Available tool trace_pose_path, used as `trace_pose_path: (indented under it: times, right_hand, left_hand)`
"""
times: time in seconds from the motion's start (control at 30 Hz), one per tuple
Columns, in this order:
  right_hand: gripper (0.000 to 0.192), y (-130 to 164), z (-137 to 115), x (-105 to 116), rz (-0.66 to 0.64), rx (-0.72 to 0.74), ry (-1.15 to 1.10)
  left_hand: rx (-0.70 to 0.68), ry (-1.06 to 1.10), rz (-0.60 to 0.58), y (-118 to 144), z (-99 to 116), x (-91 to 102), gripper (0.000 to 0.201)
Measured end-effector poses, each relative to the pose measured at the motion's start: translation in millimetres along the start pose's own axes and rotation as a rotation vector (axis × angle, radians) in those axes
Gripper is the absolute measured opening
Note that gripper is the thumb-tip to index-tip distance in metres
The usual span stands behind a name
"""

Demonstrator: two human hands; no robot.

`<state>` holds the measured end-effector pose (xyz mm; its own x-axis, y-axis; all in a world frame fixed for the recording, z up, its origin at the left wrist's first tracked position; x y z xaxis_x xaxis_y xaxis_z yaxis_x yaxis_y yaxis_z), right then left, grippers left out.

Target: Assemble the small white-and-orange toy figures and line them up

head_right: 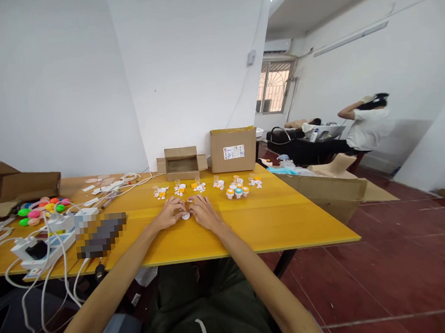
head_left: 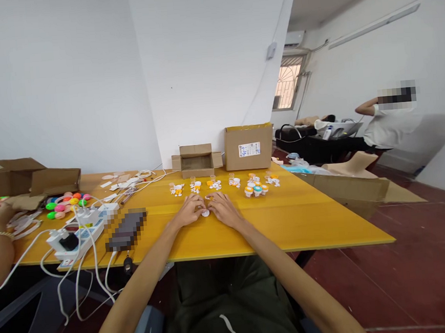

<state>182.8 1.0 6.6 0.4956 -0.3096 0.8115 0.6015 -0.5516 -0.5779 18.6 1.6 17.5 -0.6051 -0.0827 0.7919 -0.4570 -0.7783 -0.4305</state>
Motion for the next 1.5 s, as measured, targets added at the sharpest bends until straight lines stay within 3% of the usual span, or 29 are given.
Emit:
trace_pose_path:
  times: [0.87, 1.13, 1.5]
  right_hand:
    - [0.016, 2.3, 1.5, 1.9, 0.002, -0.009, -0.04]
    - [0.019, 2.0, 7.4, 2.4, 0.076, -0.049, -0.092]
    - [0.018, 3.9, 0.6, 0.3, 0.078, 0.029, -0.179]
  left_hand:
    - [-0.045, 0.042, -0.036, -1.3, -1.1, 1.1, 0.015]
    - [-0.021, 0.09, -0.039, -2.6, -2.4, 2.2, 0.014]
    - [-0.013, 0.141, -0.074, -2.4, -3.1, 0.9, 0.017]
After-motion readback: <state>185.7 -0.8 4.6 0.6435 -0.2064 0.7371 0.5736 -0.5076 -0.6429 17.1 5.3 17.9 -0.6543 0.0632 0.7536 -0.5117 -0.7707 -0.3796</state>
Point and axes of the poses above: each hand's wrist, its own y-axis away from the middle knuckle, its own x-axis out of the back of the hand, z = x × y, the point moved 3 cm from there along -y, towards the middle knuckle, and after that the axes turned 5 degrees about x, right-handed, at the moved point
